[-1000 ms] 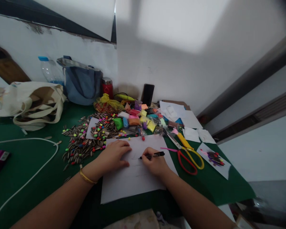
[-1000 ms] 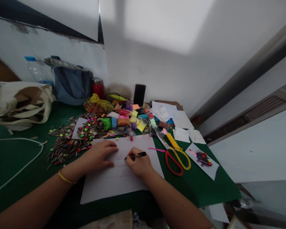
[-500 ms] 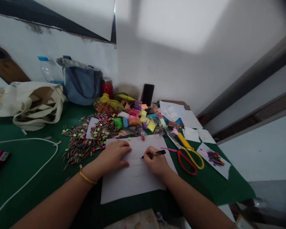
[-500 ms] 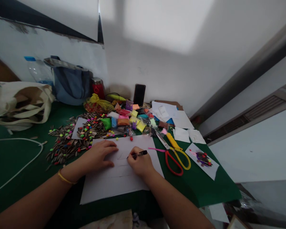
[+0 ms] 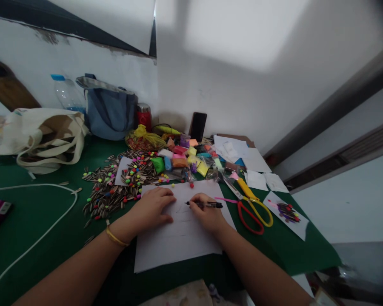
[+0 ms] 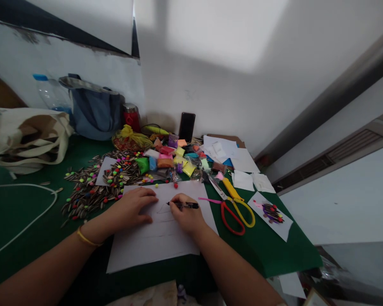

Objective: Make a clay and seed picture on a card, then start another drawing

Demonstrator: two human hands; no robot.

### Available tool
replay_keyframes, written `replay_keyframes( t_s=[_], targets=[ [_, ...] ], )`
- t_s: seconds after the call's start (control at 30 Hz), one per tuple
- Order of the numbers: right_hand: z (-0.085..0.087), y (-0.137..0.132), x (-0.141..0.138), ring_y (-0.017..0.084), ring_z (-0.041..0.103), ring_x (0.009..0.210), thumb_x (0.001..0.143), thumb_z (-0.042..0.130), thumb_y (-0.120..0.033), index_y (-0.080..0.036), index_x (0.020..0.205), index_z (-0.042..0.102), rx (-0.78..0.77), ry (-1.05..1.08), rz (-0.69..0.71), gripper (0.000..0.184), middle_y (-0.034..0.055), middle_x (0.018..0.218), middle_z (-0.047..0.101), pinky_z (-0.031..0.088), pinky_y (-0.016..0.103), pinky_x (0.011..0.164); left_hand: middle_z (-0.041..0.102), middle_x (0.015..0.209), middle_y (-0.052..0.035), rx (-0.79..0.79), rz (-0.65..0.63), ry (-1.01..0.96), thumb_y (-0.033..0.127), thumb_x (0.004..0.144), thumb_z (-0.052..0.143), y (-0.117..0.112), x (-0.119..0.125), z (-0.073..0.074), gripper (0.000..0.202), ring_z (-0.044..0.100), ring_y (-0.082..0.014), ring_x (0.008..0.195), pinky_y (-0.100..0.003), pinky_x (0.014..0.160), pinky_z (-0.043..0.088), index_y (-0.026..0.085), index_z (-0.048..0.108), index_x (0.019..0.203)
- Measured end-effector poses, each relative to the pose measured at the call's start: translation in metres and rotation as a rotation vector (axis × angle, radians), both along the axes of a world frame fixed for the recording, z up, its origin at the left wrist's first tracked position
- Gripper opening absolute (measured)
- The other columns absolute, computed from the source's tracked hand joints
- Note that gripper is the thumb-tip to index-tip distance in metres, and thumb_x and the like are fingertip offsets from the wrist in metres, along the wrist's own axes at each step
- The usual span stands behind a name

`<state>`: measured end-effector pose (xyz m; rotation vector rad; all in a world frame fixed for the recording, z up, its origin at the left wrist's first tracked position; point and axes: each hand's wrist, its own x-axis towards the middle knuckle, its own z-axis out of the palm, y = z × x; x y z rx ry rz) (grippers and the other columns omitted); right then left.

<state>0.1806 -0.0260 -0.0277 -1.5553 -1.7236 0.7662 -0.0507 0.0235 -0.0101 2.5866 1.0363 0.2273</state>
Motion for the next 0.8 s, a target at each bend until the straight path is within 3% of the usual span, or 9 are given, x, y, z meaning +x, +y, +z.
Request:
replay_keyframes(
  t_s=[0.8],
  targets=[
    [0.0014, 0.0000, -0.0030, 0.017, 0.063, 0.081, 0.086, 0.059, -0.026, -0.022, 0.088, 0.067, -0.025, -0.065, 0.051, 0.010, 0.0007, 0.086, 0.070, 0.046, 0.027, 0.072, 0.059, 0.129, -0.0065, -0.011, 0.007, -0.011, 0.039, 0.071, 0.078, -0.0006, -0.0005, 0.0000, 0.054, 0.051, -0.0280, 0.120, -0.041, 0.102, 0.039, 0.026, 0.064, 0.121]
  ],
)
